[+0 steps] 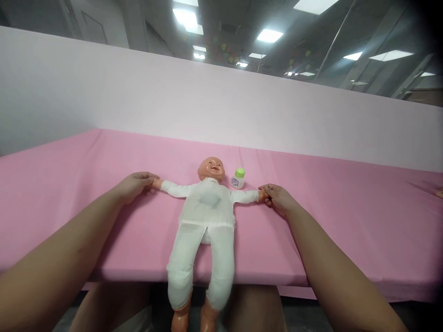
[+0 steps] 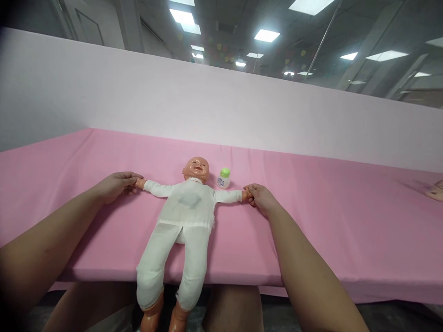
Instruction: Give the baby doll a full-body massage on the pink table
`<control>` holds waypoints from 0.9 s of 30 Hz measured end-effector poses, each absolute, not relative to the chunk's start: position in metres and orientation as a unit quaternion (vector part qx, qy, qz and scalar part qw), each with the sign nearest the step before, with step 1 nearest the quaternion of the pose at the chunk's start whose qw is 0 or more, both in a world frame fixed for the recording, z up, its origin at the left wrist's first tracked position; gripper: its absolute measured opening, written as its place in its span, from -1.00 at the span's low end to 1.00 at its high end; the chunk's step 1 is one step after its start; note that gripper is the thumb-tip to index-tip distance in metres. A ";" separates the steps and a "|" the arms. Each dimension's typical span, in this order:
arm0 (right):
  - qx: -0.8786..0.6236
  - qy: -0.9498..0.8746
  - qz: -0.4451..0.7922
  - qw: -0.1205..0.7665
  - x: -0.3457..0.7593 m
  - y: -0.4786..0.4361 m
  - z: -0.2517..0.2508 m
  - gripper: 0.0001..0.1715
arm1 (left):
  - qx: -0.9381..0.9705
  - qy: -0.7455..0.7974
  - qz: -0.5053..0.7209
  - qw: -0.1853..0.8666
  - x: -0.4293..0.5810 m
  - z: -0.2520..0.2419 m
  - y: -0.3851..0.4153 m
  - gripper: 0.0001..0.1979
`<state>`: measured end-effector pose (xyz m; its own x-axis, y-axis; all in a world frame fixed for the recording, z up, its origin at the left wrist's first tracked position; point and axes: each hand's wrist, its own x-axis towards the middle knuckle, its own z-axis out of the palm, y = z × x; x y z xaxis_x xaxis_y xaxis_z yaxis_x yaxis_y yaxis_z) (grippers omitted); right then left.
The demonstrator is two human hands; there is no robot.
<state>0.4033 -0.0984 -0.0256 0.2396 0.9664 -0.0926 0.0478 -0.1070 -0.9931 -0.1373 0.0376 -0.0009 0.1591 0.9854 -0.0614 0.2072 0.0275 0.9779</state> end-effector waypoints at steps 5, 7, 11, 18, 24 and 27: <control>-0.543 -0.435 0.499 0.516 0.408 -0.104 -0.022 -0.51 | 0.579 0.488 0.396 0.520 -0.139 -0.001 0.037 -0.43; -0.537 -0.441 0.503 0.514 0.408 -0.104 -0.021 -0.46 | 0.587 0.488 0.392 0.514 -0.140 -0.002 0.038 -0.44; -0.559 -0.455 0.485 0.496 0.406 -0.104 -0.021 -0.44 | 0.602 0.505 0.382 0.488 -0.139 -0.001 0.036 -0.51; -0.592 -0.473 0.421 0.499 0.401 -0.098 -0.025 -0.42 | 0.604 0.523 0.377 0.468 -0.137 0.000 0.036 -0.60; -0.618 -0.454 0.403 0.499 0.401 -0.095 -0.027 -0.53 | 0.587 0.529 0.394 0.469 -0.137 -0.001 0.039 -0.56; -0.610 -0.451 0.427 0.493 0.401 -0.101 -0.021 -0.60 | 0.584 0.512 0.393 0.492 -0.138 0.000 0.038 -0.51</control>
